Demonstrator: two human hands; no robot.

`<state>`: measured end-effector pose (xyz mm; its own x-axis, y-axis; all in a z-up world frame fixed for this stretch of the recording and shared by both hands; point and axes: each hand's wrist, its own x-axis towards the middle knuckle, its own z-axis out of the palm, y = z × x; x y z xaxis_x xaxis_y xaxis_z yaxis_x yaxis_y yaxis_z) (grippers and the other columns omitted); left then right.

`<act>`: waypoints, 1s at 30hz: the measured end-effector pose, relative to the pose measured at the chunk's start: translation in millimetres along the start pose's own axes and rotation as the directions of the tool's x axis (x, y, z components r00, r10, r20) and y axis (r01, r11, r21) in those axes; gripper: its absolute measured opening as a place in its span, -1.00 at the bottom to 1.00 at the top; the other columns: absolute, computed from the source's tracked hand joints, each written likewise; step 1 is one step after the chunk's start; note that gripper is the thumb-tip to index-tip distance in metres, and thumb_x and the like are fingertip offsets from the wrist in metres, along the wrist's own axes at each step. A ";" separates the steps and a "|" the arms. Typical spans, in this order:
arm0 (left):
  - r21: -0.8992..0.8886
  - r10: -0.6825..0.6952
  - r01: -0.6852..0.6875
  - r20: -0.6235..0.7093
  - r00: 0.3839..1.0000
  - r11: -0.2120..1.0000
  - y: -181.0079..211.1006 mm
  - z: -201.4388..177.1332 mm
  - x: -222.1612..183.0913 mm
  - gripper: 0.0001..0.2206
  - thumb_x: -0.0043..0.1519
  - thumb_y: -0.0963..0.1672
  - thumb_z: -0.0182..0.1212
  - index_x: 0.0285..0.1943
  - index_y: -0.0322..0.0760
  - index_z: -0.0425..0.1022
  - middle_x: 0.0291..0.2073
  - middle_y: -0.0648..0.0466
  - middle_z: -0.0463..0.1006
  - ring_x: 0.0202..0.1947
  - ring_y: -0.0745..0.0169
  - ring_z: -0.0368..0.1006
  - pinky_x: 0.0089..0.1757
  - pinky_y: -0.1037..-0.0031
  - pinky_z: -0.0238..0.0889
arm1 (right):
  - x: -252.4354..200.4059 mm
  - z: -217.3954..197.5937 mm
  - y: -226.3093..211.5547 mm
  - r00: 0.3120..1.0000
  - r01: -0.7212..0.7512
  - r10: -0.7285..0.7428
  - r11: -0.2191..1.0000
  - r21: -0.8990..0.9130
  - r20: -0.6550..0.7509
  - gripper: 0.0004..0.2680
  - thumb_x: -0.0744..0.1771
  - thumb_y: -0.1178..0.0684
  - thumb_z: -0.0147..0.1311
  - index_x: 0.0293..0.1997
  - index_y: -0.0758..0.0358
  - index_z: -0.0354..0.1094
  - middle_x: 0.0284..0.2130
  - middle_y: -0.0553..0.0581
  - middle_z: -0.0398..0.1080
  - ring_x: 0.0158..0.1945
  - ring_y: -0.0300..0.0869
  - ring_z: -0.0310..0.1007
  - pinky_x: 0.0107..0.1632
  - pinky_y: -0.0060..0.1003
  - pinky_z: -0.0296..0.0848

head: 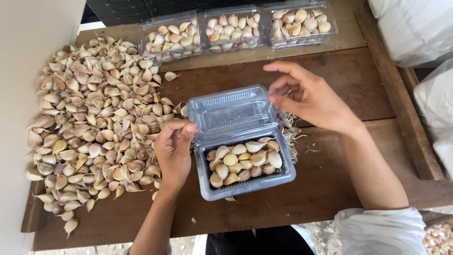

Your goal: Peeling individual garlic cloves by hand and placing them into plastic containers for packaging.

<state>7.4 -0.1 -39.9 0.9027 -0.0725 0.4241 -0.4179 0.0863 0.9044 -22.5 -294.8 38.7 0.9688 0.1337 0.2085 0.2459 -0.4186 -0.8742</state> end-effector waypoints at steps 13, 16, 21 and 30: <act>-0.102 0.143 -0.135 0.085 0.986 0.986 -14.9 -2.1 -5.6 -0.83 0.44 -0.12 0.00 -0.20 -0.28 0.34 -0.30 0.04 0.39 -0.24 0.27 0.26 -0.07 0.36 0.25 | -17.5 5.6 -2.6 0.931 0.008 0.097 0.959 -0.285 0.352 -0.78 0.38 0.01 -0.01 -0.05 0.33 0.50 -0.31 0.27 0.57 -0.24 0.06 0.65 -0.12 -0.04 0.64; -0.140 0.127 -0.112 0.107 0.986 0.984 -22.0 -6.0 -6.7 -0.69 0.49 -0.03 -0.19 -0.17 -0.28 0.37 -0.34 0.01 0.41 -0.28 0.21 0.30 -0.08 0.28 0.30 | -27.4 15.0 -4.4 0.965 0.106 -0.021 0.943 -0.315 0.262 -0.81 0.40 0.04 -0.02 -0.18 0.39 0.44 -0.38 0.35 0.53 -0.27 0.16 0.62 -0.19 0.03 0.59; -0.095 0.073 -0.054 0.204 0.976 0.994 -29.1 -9.7 -4.3 -0.47 0.48 0.07 -0.51 -0.17 -0.25 0.41 -0.34 -0.03 0.48 -0.28 0.16 0.47 -0.11 0.26 0.42 | -42.0 21.8 14.3 0.991 0.091 -0.061 0.962 -0.256 0.123 -0.79 0.42 0.07 -0.14 0.02 0.29 0.46 -0.22 0.21 0.56 -0.15 0.02 0.62 -0.07 -0.06 0.57; 0.321 -0.279 0.145 0.425 0.861 0.936 33.2 -23.6 2.6 -0.52 0.38 0.07 -0.22 0.10 -0.31 0.53 -0.26 -0.21 0.63 -0.48 0.11 0.51 -0.28 0.24 0.48 | -58.2 24.0 9.0 0.991 0.077 -0.080 0.997 0.026 0.106 -0.69 0.31 0.24 0.05 0.20 0.21 0.30 -0.06 0.34 0.51 -0.06 0.18 0.57 -0.19 0.05 0.59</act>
<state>-1.7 26.0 -9.9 0.8507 -0.5085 0.1330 -0.2928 -0.2483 0.9234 -77.4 -284.8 8.1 0.9375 0.2609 0.2301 0.3193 -0.3832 -0.8667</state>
